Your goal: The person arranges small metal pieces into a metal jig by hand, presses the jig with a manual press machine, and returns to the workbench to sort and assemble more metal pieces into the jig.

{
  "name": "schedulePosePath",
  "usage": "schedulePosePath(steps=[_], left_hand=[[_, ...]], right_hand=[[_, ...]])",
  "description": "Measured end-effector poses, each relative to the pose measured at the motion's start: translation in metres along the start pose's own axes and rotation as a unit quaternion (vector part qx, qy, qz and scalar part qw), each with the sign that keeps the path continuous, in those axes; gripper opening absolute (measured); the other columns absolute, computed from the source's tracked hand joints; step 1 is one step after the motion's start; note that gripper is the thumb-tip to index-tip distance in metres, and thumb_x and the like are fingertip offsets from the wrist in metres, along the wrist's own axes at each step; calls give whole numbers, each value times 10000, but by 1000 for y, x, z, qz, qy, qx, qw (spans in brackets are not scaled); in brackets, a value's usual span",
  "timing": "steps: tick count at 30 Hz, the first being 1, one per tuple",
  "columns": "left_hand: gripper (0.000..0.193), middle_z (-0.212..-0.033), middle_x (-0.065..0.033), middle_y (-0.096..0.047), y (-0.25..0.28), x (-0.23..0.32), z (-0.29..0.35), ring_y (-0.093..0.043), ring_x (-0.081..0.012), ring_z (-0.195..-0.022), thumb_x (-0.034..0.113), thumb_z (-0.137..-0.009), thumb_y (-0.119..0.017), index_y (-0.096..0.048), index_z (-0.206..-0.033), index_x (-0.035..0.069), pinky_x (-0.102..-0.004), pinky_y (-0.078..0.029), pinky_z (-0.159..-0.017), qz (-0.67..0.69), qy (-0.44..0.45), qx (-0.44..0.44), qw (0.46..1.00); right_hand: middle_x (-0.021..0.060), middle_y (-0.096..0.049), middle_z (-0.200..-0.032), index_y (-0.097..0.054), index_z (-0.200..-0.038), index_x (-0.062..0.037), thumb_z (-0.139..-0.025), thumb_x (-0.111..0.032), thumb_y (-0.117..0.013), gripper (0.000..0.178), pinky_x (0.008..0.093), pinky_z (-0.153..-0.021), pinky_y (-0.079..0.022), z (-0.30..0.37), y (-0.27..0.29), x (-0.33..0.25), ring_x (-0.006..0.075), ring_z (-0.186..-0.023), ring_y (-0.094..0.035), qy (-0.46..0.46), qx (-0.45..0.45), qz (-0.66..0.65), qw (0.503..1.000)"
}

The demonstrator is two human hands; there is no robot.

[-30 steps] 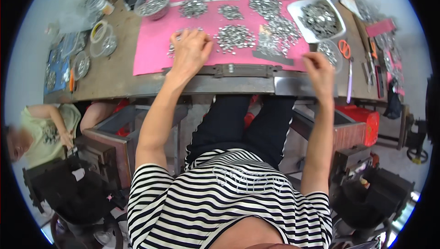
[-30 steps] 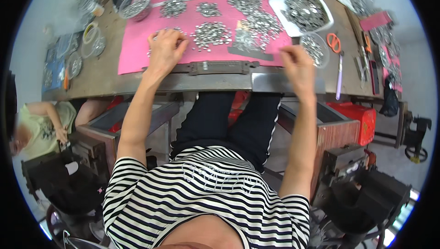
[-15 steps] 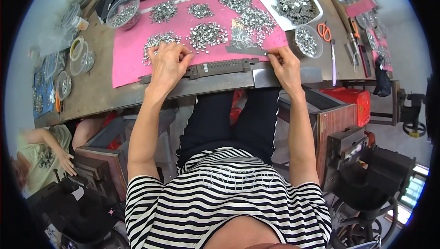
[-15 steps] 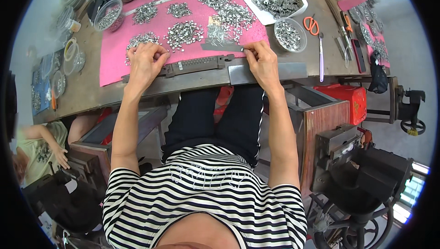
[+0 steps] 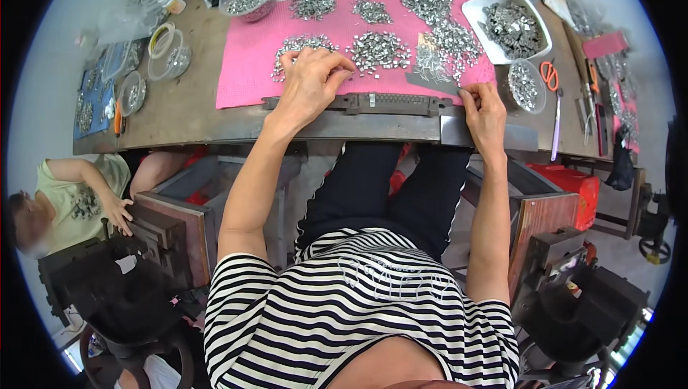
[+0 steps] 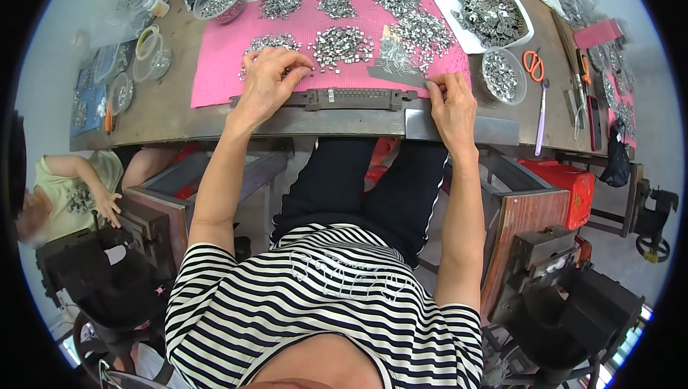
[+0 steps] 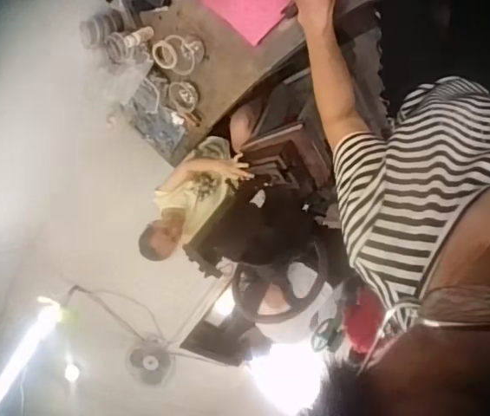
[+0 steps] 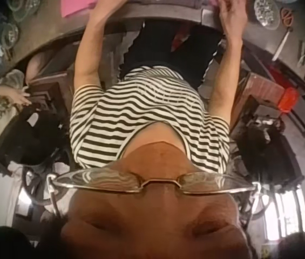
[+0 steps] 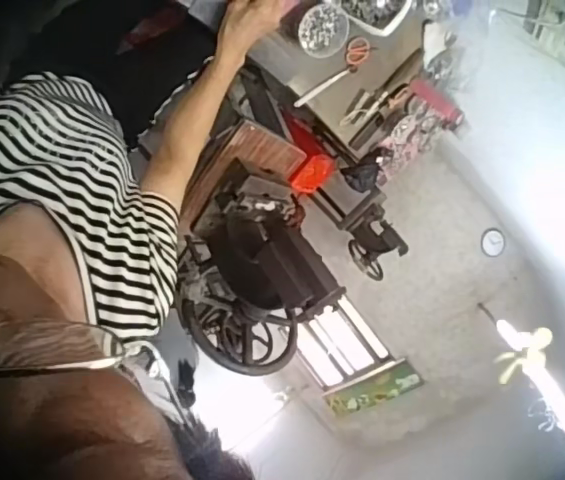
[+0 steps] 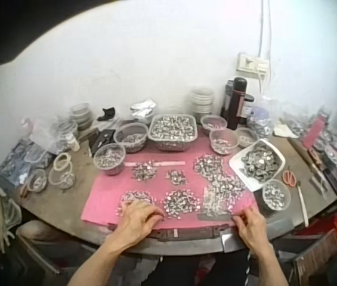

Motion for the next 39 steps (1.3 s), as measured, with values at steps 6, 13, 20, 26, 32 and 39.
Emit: schedulePosePath(steps=[6,13,20,26,32,39], left_hand=[[84,-805,-23,-598,-6,-1,3,-555,-228,-914,202,-848,-746,-754,-896,133,-472,-299,-965,-69,-20,-16,997],[73,-800,-25,-592,-7,1,1,-555,-228,-904,180,-848,-742,-734,-887,118,-481,-309,-971,-70,-19,-28,997],[77,-839,-22,-609,-9,32,11,-591,-222,-846,120,-819,-733,-672,-859,95,-449,-339,-979,12,-88,36,995],[110,-870,-26,-601,-27,40,18,-595,-223,-879,118,-809,-747,-665,-880,102,-437,-350,-981,9,-103,10,995],[104,-866,-24,-589,-27,43,20,-590,-220,-883,120,-819,-747,-674,-891,104,-465,-335,-1007,5,-119,11,993],[118,-881,-16,-614,-34,35,30,-589,-216,-867,130,-834,-756,-695,-932,104,-465,-330,-1007,51,-68,61,995]], right_hand=[[141,-616,-844,-626,-894,7,-869,-31,-704,90,419,-687,-474,-1,0,-16,335,-758,-614,17,-20,-29,999],[99,-625,-920,-630,-883,-18,-816,-15,-743,131,393,-792,-451,3,-18,-65,295,-877,-602,155,-47,-44,986],[77,-611,-931,-635,-880,-33,-807,-33,-740,128,387,-789,-437,3,-22,-73,281,-886,-588,210,-81,25,974],[81,-614,-938,-649,-887,-40,-816,-50,-739,115,387,-784,-448,3,-23,-73,283,-885,-590,207,-87,17,974],[88,-658,-939,-677,-909,-19,-839,-45,-740,98,360,-807,-476,4,-24,-53,266,-899,-624,93,-70,-134,984],[77,-680,-941,-688,-920,-12,-853,-42,-726,82,343,-813,-478,8,-31,-33,231,-888,-633,-28,-82,-237,968]])
Point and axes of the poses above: each hand's wrist, its own z-axis away from the middle knuckle, its own y-axis out of the back of the hand, x = y × z, the point moved 6 cm from there along -z, towards the middle knuckle
